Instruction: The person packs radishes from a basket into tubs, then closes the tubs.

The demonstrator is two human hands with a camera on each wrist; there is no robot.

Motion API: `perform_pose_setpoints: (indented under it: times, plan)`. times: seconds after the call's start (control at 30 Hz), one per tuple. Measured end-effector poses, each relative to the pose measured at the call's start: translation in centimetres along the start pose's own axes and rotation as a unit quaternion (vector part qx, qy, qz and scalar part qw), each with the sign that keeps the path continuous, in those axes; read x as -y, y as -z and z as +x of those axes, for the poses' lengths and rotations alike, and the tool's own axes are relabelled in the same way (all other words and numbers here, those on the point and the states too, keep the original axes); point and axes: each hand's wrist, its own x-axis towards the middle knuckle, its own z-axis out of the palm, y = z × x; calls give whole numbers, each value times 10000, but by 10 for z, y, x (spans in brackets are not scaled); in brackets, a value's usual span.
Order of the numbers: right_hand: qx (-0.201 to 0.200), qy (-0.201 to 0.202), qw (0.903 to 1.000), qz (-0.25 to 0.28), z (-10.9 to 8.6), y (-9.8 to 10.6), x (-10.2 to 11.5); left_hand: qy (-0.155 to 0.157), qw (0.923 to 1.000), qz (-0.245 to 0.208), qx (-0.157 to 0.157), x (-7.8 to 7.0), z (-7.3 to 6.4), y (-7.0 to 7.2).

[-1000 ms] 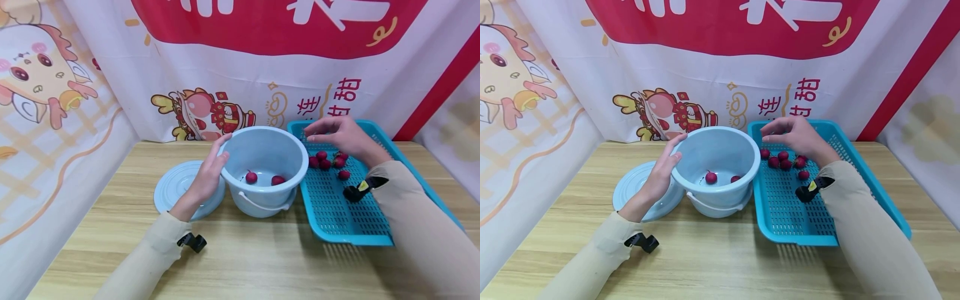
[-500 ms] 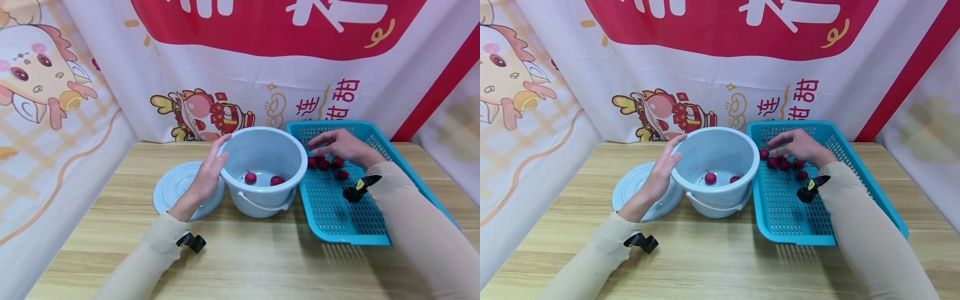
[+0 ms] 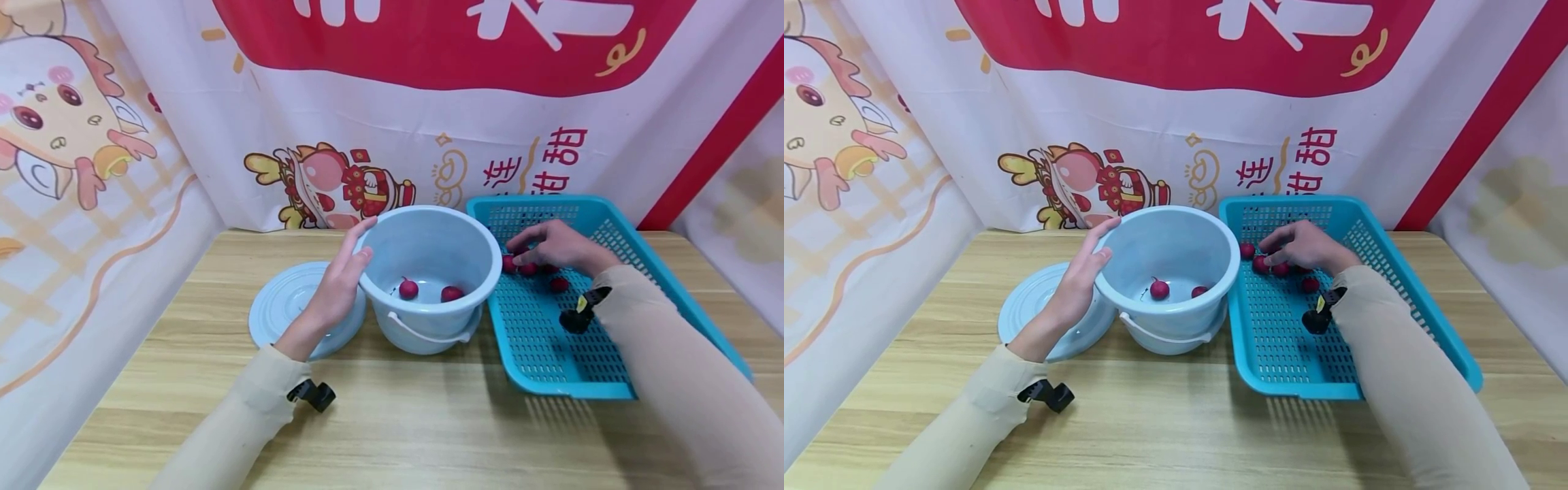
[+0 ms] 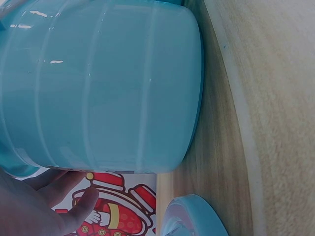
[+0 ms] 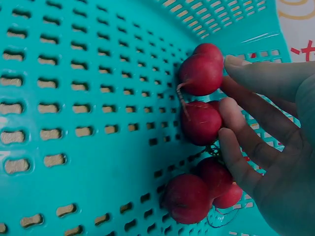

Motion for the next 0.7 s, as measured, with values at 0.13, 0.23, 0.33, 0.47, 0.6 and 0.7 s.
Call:
perform_pose_setpoints:
  times: [0.13,0.23,0.33,0.47,0.6,0.7]
  plan:
    - [38,79,9998,-164,3,-2,-2,18,10000,-11,0,0,0,0]
    - [52,94,9996,-277,3,-4,-3,19,10000,-25,5,0,1,0]
    - [37,90,9991,-419,3,-5,-2,21,10000,-32,15,0,1,0]
    - [23,230,9973,-704,5,-9,1,17,10000,-43,23,0,1,1]
    - [43,322,9958,-860,7,-12,1,19,10000,-45,25,0,0,1]
    - [54,320,9956,-874,8,-13,1,34,10000,-50,14,0,0,2]
